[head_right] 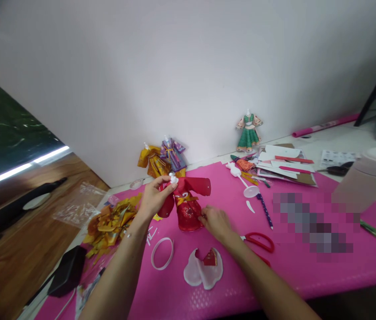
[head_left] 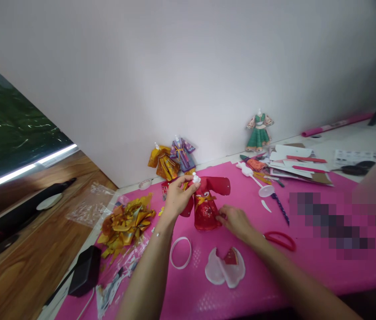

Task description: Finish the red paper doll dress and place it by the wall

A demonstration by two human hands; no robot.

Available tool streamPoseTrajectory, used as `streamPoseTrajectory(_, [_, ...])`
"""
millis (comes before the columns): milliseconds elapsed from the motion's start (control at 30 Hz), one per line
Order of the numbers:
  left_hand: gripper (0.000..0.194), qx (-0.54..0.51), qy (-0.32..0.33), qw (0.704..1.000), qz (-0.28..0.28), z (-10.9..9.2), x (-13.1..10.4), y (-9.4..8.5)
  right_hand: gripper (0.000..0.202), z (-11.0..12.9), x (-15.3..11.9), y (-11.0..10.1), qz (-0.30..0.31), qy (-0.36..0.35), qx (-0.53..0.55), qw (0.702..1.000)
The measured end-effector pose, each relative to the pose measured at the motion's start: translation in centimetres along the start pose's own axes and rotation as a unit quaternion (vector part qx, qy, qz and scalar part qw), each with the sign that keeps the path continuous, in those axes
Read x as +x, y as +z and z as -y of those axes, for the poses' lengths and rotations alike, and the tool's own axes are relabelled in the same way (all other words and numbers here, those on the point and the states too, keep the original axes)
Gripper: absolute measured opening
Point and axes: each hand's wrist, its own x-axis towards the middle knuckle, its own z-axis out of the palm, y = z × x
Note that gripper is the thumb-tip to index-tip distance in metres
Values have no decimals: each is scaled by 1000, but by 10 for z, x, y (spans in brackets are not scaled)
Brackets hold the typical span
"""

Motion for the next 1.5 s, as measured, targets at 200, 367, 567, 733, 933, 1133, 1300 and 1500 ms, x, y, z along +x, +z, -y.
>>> streamPoseTrajectory(200, [23, 4, 0, 1000, 5, 1, 0, -1, 20, 0, -1, -3, -27, 13, 37, 999])
streamPoseTrajectory(367, [23, 6, -6, 1000, 3, -4, -1, -1, 11, -4, 1, 1, -51, 2, 56, 997])
streamPoseTrajectory(567, [25, -6, -5, 1000, 4, -7, -3, -4, 10, -7, -2, 0, -106, -22, 96, 990])
streamPoseTrajectory(733, [31, -42, -2, 999, 6, 0, -9, -14, 21, -9, -7, -27, -225, -35, 140, 964])
streamPoseTrajectory(933, [32, -61, -14, 998, -2, 6, -12, -12, 19, 18, 23, -81, -272, -131, 192, 934])
streamPoseTrajectory(1133, [26, -62, -27, 998, -18, 3, -10, -8, 27, 50, 57, -94, -160, -189, 224, 943])
streamPoseTrajectory(1300, [26, -68, -39, 997, -25, 2, -11, -8, 22, 52, 67, -89, -123, -181, 229, 949])
streamPoseTrajectory(1500, [28, -77, -42, 996, -23, 3, -12, -8, 25, 51, 67, -89, -105, -169, 236, 951])
